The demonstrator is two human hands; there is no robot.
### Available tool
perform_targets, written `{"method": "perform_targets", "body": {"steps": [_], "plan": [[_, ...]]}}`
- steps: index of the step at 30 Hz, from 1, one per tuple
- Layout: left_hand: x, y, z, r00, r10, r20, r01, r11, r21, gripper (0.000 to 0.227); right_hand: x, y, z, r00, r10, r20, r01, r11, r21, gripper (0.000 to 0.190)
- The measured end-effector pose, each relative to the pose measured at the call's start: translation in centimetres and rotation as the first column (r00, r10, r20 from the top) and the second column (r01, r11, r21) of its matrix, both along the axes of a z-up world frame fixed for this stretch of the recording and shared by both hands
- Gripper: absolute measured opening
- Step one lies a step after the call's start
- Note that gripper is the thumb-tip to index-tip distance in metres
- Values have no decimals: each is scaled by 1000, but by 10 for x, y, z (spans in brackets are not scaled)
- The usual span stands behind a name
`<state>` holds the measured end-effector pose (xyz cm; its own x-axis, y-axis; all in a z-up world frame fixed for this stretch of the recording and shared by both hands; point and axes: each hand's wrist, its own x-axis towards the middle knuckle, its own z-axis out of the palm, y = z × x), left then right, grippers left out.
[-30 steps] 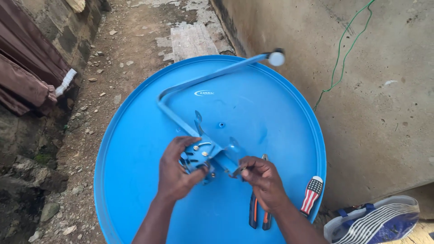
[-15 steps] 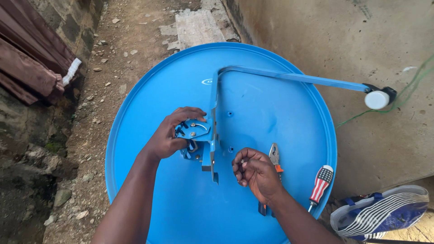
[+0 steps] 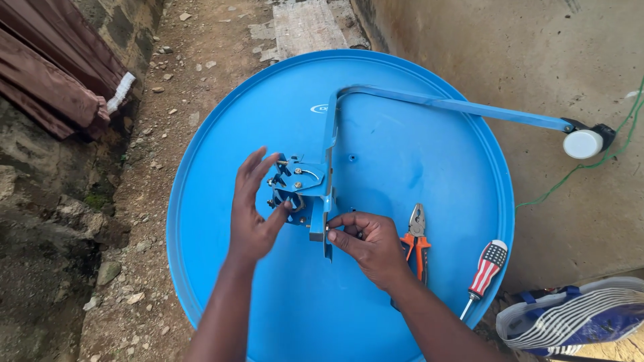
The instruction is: Assembling components of a blue satellite dish using hand tools.
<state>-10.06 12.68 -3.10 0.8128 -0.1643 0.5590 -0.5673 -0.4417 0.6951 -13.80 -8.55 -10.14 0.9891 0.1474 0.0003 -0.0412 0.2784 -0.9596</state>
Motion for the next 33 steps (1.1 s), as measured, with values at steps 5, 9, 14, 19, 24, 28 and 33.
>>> {"method": "perform_targets", "body": {"steps": [5,9,14,19,24,28,33], "plan": [[-58,-23,-50,956,294,0,-283,920,-270,56,5,-2,6,995,26,99,-19,998,-65,25],[-84,-40,-66,972,147,-184,-218,856,-470,39,7,-3,20,996,86,20,-81,976,-201,22],[-91,-54,-62,964,65,-259,-211,780,-589,39,7,-3,20,973,129,190,-35,902,-430,24],[-89,-65,-59,949,137,-283,-282,770,-573,38,10,-7,16,968,122,218,-48,948,-316,23],[-87,-67,-63,953,145,-267,-280,757,-590,37,12,-10,24,953,189,238,-82,913,-399,24],[-85,-69,-68,955,155,-253,-282,745,-605,36,13,-13,19,959,243,147,-143,860,-489,26],[-81,-68,-72,961,116,-251,-252,740,-623,39,17,-14,24,940,257,222,-141,890,-433,29]]}}
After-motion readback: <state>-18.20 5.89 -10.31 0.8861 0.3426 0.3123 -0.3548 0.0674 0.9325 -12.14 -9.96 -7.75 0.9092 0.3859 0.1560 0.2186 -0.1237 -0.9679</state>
